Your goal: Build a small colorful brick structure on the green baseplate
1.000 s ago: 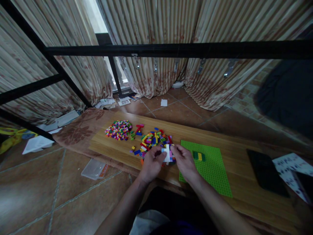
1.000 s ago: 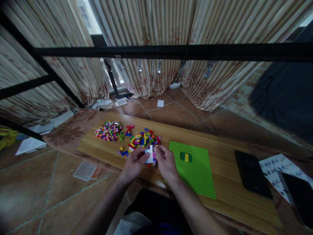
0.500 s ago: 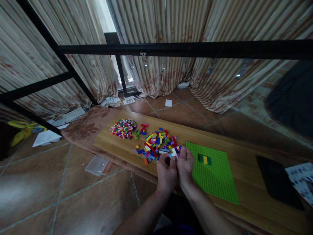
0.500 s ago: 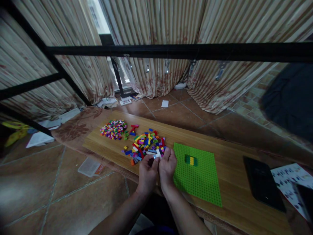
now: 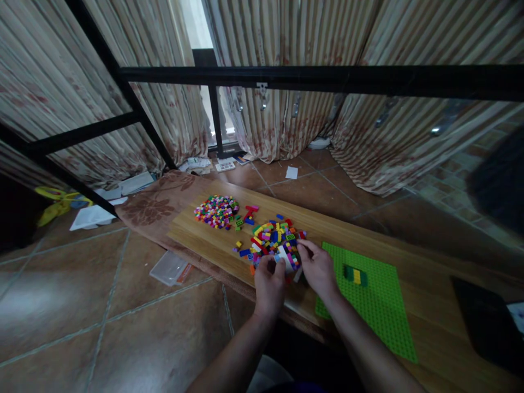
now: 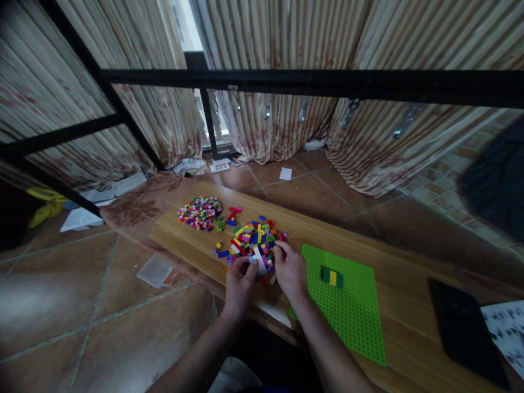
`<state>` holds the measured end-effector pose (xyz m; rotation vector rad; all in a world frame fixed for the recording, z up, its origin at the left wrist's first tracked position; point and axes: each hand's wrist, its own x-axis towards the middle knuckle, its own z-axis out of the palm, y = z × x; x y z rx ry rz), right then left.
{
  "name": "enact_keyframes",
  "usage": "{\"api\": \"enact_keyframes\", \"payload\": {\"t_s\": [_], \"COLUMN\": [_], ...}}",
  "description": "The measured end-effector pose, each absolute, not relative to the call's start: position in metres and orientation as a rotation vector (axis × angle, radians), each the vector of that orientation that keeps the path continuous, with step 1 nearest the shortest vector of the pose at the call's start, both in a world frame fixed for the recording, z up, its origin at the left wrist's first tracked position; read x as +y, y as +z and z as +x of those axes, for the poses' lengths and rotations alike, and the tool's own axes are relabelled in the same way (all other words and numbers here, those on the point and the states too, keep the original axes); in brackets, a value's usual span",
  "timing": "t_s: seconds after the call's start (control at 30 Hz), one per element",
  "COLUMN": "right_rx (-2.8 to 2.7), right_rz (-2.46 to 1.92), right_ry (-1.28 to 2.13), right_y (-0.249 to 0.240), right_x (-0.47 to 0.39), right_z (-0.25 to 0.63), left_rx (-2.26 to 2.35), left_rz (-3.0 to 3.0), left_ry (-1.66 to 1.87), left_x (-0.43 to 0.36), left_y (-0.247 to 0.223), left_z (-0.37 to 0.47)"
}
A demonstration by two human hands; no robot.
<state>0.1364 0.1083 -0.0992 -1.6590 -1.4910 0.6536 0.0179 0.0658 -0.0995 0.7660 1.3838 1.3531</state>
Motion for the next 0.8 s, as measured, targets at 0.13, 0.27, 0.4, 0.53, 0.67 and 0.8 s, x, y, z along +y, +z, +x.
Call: {"api": "enact_keyframes", "payload": {"t_s": [0.13, 0.27, 0.4, 0.53, 0.67, 0.8], "right_rx": [-1.548, -1.599, -1.603, -1.574, -1.493, -1.456], "right_rz": [-1.686, -1.668, -1.652, -1.589, -1.454, -1.445], "right_ry": [0.734, 0.819, 0.743, 0.785, 0.938, 1.051], "right_y": [-0.086, -0.079, -0.079, -0.080, -0.081, -0.082], "right_x": [0.099, 0.085, 0.078, 0.077, 0.078, 0.082], "right_z": [0.133, 0.126, 0.121, 0.122, 0.125, 0.128], "left_rx": [1.345, 1.262, 1.208, 1.194, 1.188, 1.211], "left_rz": [0.747, 0.713, 0.781, 0.839, 0.881, 0.936], "left_ry": [1.376, 1.359, 1.334, 1.298, 1.261, 1.219], "left_x": [0.065, 0.059, 0.058, 0.061, 0.064, 0.070], "left_y": [-0.099, -0.095, -0.087, -0.085, -0.092, -0.100], "left_z": [0.013, 0.020, 0.028, 0.027, 0.021, 0.015]}}
